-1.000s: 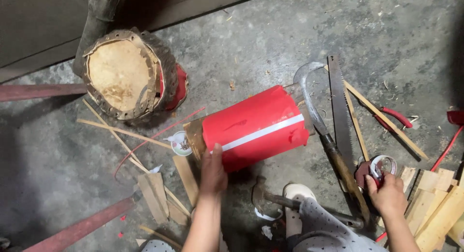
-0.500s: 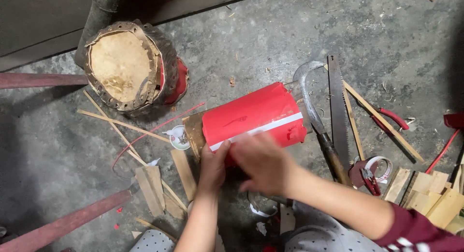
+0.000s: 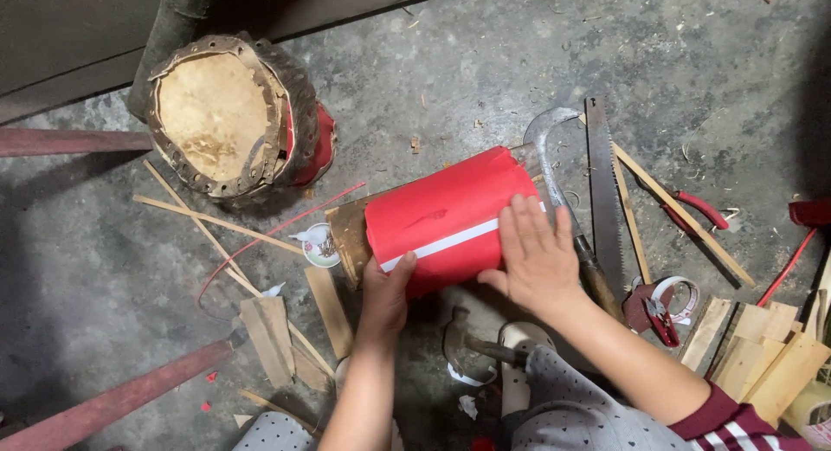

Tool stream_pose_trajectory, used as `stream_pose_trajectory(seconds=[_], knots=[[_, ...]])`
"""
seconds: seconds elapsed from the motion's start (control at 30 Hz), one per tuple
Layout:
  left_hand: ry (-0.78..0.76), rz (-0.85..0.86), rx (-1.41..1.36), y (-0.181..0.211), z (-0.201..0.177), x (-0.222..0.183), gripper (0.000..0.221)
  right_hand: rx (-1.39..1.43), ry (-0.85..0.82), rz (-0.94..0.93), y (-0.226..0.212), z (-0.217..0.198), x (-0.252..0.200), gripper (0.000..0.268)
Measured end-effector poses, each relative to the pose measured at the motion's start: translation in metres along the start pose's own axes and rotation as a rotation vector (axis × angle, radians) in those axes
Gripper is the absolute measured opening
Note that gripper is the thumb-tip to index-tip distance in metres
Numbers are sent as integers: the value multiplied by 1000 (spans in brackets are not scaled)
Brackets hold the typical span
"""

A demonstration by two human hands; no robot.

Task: Applying adhesive tape to a red decorative cover and attaching it to a wooden drum frame.

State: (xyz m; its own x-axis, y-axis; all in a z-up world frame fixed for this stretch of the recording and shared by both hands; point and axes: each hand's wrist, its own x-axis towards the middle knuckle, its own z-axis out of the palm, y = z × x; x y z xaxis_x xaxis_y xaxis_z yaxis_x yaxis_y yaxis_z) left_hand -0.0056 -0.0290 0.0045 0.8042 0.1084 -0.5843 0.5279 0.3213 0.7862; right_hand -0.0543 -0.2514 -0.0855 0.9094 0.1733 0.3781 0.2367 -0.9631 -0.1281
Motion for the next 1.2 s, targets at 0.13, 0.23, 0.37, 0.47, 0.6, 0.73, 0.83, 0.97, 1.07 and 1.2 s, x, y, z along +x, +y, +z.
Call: stream_pose_trajectory(seconds=[0.13, 0.23, 0.37, 0.47, 0.6, 0.73, 0.83, 0.97, 1.07, 1.2], knots=[[-2, 11, 8, -3, -3, 0, 37, 10, -12, 18, 6, -14, 0, 111], [-5, 63, 120, -1, -4, -5, 43, 176, 20, 29, 6, -19, 11, 110], [-18, 154, 236, -26, -23, 3, 38, 136, 37, -39, -1, -3, 14, 108], [-17, 168, 275, -27, -23, -2, 38, 102, 67, -54, -1, 3, 12, 106], [66, 250, 430, -30, -20, -5, 47, 77, 86, -49, -2, 7, 11, 107], [476, 947, 817, -56, -28, 9, 55, 62, 83, -35, -6, 7, 8, 108], [343, 1390, 1132, -55, 12, -1, 68, 66, 99, -38, -4, 15, 1, 102], [7, 1498, 1401, -61, 46, 3, 90, 28, 124, -60, 4, 35, -10, 84], [-68, 1506, 1450, -63, 39, 7, 94, 29, 144, -63, 0, 24, -4, 84], [80, 1503, 1467, -49, 23, 7, 91, 37, 151, -59, -7, 7, 10, 100]])
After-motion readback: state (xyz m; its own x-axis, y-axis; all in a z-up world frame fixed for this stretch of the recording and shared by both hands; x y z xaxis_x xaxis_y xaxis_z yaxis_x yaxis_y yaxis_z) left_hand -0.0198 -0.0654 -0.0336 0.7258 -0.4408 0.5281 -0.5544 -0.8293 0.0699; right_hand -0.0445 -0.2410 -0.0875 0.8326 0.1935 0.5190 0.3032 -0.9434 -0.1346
